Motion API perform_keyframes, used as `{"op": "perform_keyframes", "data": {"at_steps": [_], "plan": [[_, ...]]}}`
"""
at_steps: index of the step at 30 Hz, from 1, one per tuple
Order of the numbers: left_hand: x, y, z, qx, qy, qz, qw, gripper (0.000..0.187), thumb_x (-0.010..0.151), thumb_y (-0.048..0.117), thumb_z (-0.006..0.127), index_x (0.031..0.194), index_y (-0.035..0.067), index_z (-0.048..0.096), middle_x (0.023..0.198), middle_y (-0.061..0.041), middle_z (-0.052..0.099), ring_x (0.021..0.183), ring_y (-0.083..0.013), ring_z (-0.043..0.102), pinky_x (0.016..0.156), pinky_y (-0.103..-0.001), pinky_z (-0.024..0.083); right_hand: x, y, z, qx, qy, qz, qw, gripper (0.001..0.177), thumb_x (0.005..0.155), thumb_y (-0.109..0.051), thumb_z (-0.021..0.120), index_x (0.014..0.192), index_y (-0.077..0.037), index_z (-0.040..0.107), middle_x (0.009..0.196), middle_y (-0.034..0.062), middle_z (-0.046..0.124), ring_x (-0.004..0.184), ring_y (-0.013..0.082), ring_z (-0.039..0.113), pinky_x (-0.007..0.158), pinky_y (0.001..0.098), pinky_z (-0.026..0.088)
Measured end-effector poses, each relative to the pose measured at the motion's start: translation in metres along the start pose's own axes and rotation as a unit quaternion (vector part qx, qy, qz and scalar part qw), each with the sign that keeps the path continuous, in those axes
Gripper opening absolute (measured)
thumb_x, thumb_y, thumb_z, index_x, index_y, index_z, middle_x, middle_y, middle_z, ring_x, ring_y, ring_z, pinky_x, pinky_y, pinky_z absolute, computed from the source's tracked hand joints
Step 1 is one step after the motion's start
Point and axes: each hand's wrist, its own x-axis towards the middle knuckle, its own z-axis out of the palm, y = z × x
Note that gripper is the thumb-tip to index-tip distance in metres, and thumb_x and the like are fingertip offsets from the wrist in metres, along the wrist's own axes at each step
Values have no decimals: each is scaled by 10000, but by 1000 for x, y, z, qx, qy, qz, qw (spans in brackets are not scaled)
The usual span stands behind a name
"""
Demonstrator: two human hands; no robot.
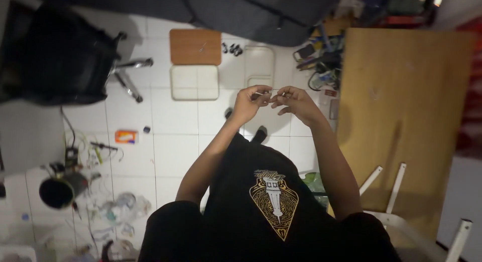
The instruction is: The person assembles a white plastic shelving unit by hand, using a small wrench to tighten screws and bolts. They attach the side frames to the base, secure the mesh shelves, and position the assembled unit on the floor.
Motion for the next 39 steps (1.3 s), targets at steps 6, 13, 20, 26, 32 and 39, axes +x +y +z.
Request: {"op": "perform_keyframes", "data": {"at_steps": [6, 13, 20, 26, 32, 39], "plan": [[-60, -39, -77, -60, 40, -12, 997, 215, 973, 28, 647, 1176, -6, 706, 1078, -98, 747, 994, -178, 751, 840, -309, 664, 44, 25, 91, -165, -42, 28, 985, 263, 919, 11, 568, 1181, 15, 588, 1101, 154, 722, 981, 247, 723, 769, 350, 588], [-110, -50, -191, 65, 70, -7, 995, 167, 955, 78, 705, 1095, -5, 742, 973, -111, 789, 898, -176, 767, 777, -306, 612, 85, 43, 221, -192, -64, 78, 976, 311, 941, 37, 477, 1244, 57, 543, 1167, 205, 697, 1060, 266, 754, 856, 380, 656], [-123, -54, -297, 90, 29, -40, 995, 202, 932, 107, 728, 1095, -10, 754, 934, -128, 783, 830, -177, 756, 737, -299, 614, 126, 47, 313, -223, -3, 120, 967, 249, 989, -122, 632, 1121, 88, 641, 998, 208, 763, 921, 254, 789, 750, 346, 648], [-70, -70, -355, 83, 20, -56, 995, 222, 930, 89, 705, 1125, -17, 722, 949, -111, 779, 844, -155, 764, 726, -275, 624, 204, 49, 314, -258, -2, 64, 964, 244, 917, -110, 653, 1107, 36, 702, 967, 141, 785, 866, 204, 796, 696, 309, 664], [21, -187, -412, 115, 43, -35, 992, 175, 938, 72, 697, 1081, -16, 746, 920, -98, 787, 831, -148, 760, 737, -273, 620, 322, 123, 287, -319, 51, 10, 946, 235, 941, -164, 732, 1017, 58, 738, 863, 140, 767, 802, 179, 785, 641, 289, 642], [121, -408, -477, 84, 108, -78, 988, 155, 927, 108, 724, 1046, 17, 765, 883, -76, 785, 783, -116, 748, 653, -262, 631, 486, 300, 230, -274, 111, -16, 955, 223, 919, -123, 725, 1030, 69, 745, 854, 129, 756, 721, 167, 761, 555, 278, 648]]}}
